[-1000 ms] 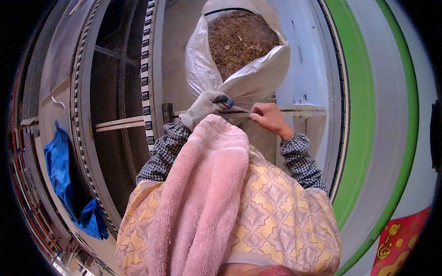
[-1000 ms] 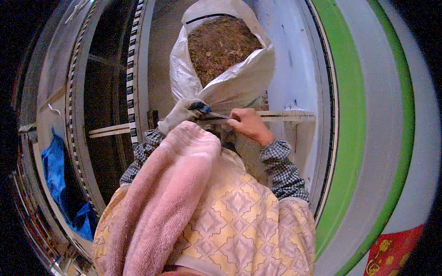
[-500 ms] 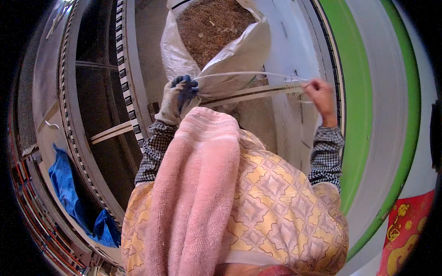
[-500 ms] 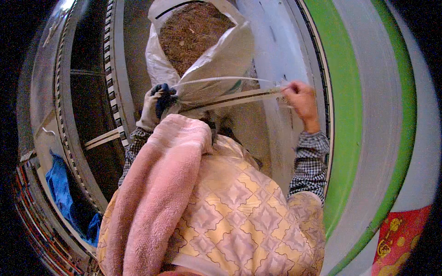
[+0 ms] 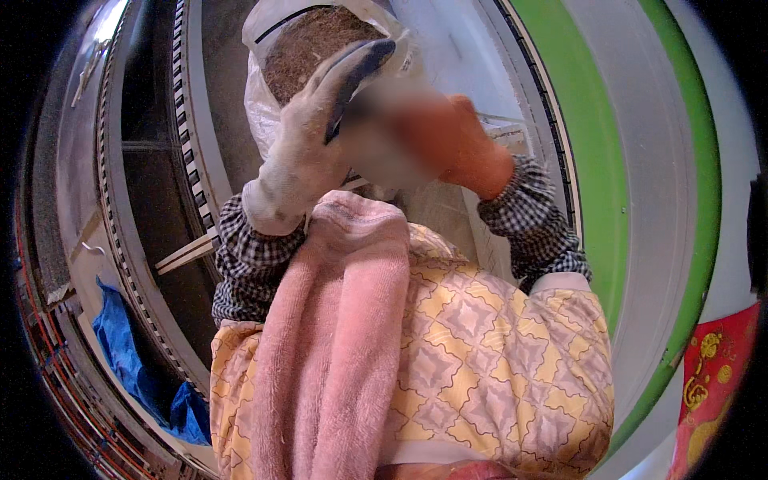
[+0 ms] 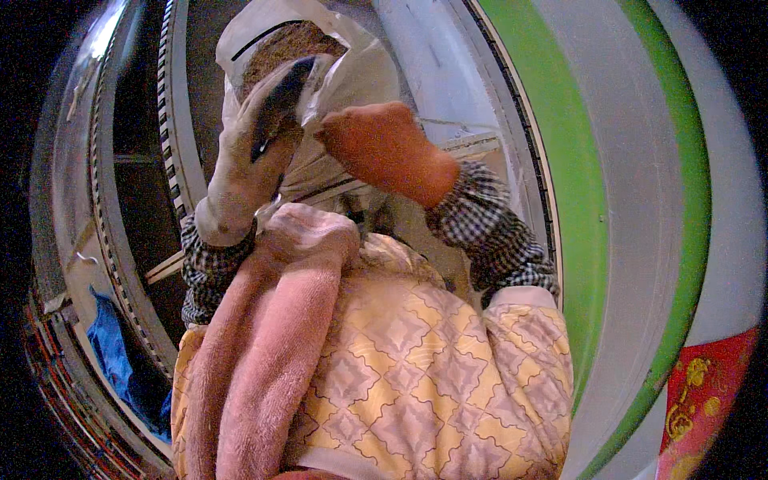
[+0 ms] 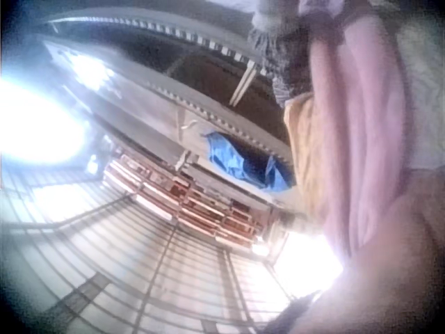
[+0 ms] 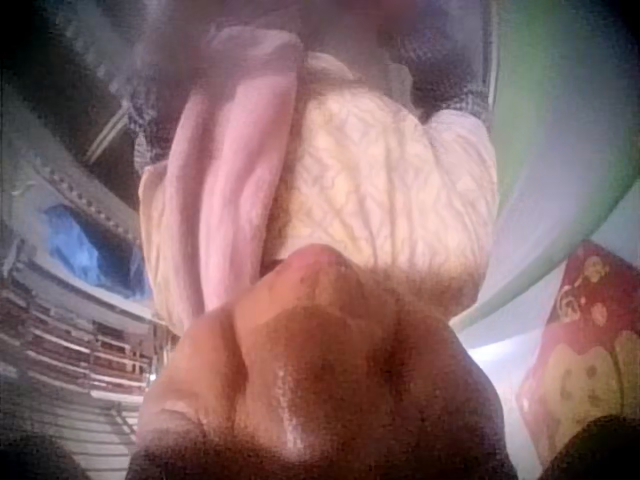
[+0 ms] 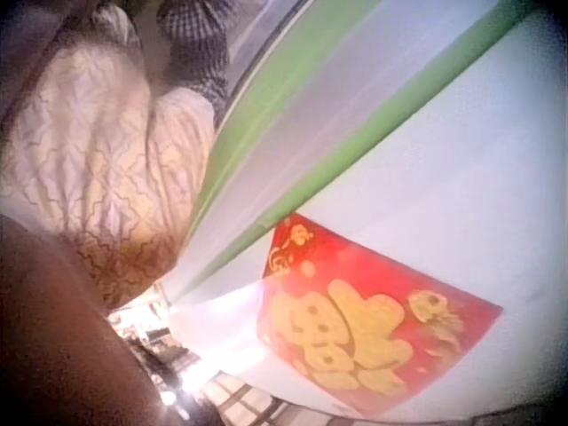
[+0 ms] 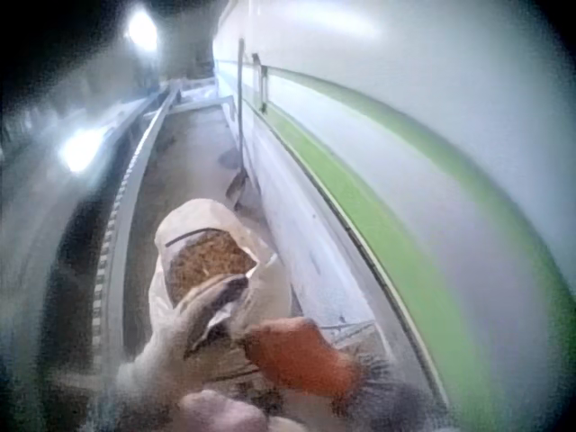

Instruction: The person ties the top of a large white sack filled with brown material using a white string. They repeatedly wrap, knot, and tighten the string to secure the sack's opening.

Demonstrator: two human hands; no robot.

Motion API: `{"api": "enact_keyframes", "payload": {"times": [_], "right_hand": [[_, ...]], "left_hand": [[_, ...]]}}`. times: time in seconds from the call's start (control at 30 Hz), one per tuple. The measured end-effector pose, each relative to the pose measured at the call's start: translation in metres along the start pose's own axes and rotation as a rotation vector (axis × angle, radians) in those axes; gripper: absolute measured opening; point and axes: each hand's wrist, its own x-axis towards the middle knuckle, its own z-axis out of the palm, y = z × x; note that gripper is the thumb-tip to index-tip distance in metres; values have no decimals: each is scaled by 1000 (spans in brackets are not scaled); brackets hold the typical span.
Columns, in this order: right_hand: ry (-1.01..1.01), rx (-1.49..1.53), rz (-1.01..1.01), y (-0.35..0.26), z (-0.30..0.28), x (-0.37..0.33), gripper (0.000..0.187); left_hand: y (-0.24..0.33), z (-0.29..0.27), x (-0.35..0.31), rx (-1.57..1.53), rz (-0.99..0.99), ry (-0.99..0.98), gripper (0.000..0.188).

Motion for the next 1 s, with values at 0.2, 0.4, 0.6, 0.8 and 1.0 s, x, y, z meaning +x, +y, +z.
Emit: {"api": "enact_keyframes", "payload": {"times": [0.2, 0.4, 0.6, 0.8, 1.0], "right_hand": [[160, -129, -253, -11, -3, 0, 13], [67, 147, -544, -56, 11, 5, 14], [-62, 538, -536, -86, 42, 8, 16], [137, 903, 267, -64, 33, -42, 35], [109, 1532, 773, -44, 17, -55, 53]], "left_hand": [[-33, -32, -11, -1248, -481, 34, 46], [-104, -7, -37, -1325, -763, -322, 42], [-74, 16, 12, -1005, -829, -268, 35], [-25, -13, 11, -556, -569, -320, 28], [-27, -3, -29, 67, -388, -582, 20]]}}
